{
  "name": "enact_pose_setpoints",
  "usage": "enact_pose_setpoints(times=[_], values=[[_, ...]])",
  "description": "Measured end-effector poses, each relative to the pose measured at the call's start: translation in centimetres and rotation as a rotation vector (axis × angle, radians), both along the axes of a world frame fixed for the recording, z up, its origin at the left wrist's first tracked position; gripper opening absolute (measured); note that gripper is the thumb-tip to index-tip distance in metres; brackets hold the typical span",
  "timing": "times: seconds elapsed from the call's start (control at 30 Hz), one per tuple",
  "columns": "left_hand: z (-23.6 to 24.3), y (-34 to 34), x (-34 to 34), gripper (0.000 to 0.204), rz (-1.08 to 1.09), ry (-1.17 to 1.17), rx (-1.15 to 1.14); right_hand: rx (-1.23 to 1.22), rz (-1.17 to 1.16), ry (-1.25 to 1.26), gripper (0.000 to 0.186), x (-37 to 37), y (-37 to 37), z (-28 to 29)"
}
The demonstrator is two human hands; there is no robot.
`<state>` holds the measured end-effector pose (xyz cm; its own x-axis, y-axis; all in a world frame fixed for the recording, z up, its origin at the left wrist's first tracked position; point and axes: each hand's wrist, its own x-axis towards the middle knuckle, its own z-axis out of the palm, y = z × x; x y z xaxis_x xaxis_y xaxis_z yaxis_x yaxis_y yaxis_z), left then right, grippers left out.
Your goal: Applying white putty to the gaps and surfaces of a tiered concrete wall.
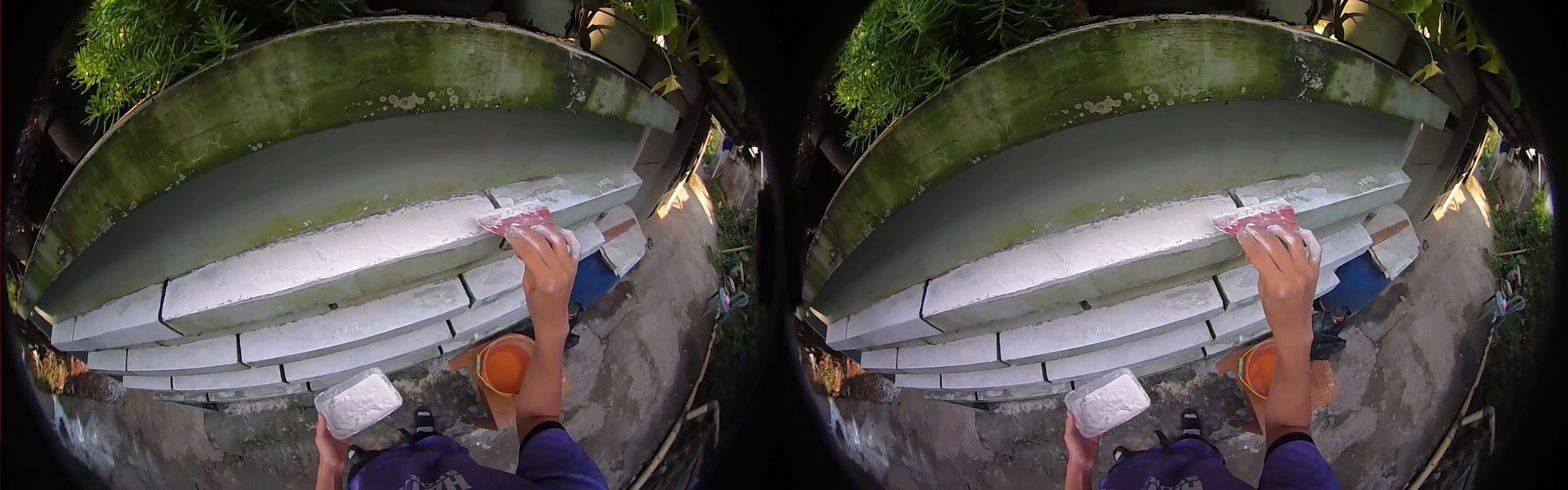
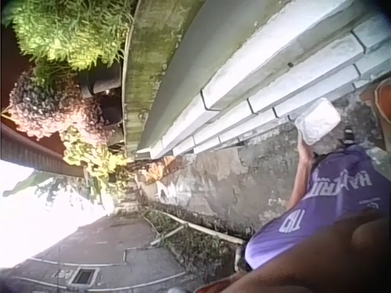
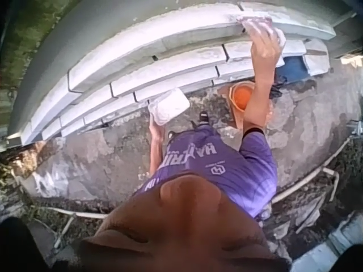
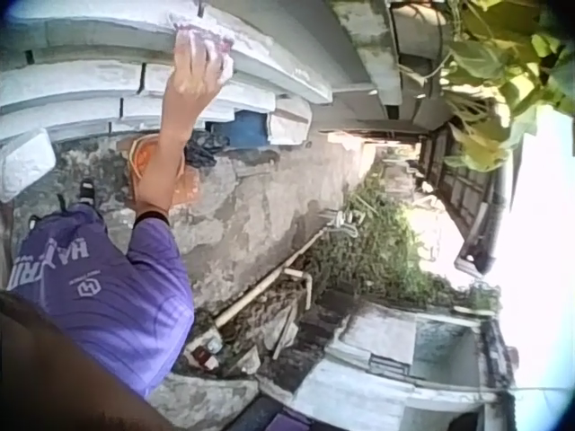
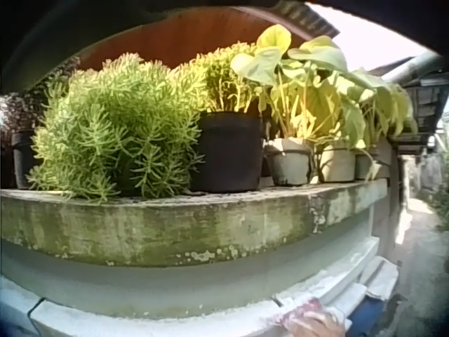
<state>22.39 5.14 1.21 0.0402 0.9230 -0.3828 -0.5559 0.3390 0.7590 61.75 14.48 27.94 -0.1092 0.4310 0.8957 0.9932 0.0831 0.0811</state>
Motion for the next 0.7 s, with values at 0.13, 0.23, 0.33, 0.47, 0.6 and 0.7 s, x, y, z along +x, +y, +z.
enact_pose_setpoints(times=[0.13,0.23,0.33,0.47,0.6,0.7], values=[[-0.6,0.1,0.7,0.065,-0.007,0.006,0.002,-0.1,-0.017,-0.033,0.032,1.5,1.4,-0.5],[-0.7,0.3,0.9,0.064,0.012,-0.001,0.011,-0.1,-0.012,-0.058,0.032,1.1,0.1,-0.8],[-0.1,0.4,1.3,0.064,0.005,-0.031,0.001,-0.025,-0.043,-0.046,0.032,1.2,0.1,-0.5],[0.5,0.7,1.8,0.066,-0.02,-0.043,-0.033,-0.048,-0.047,-0.032,0.031,2.0,1.8,-0.3],[0.0,0.8,1.6,0.065,-0.025,-0.054,-0.007,-0.091,-0.051,-0.045,0.031,1.8,0.2,-1.1],[0.2,0.7,1.7,0.065,-0.027,-0.083,-0.009,-0.088,-0.076,-0.003,0.031,1.6,-0.3,-1.0]])
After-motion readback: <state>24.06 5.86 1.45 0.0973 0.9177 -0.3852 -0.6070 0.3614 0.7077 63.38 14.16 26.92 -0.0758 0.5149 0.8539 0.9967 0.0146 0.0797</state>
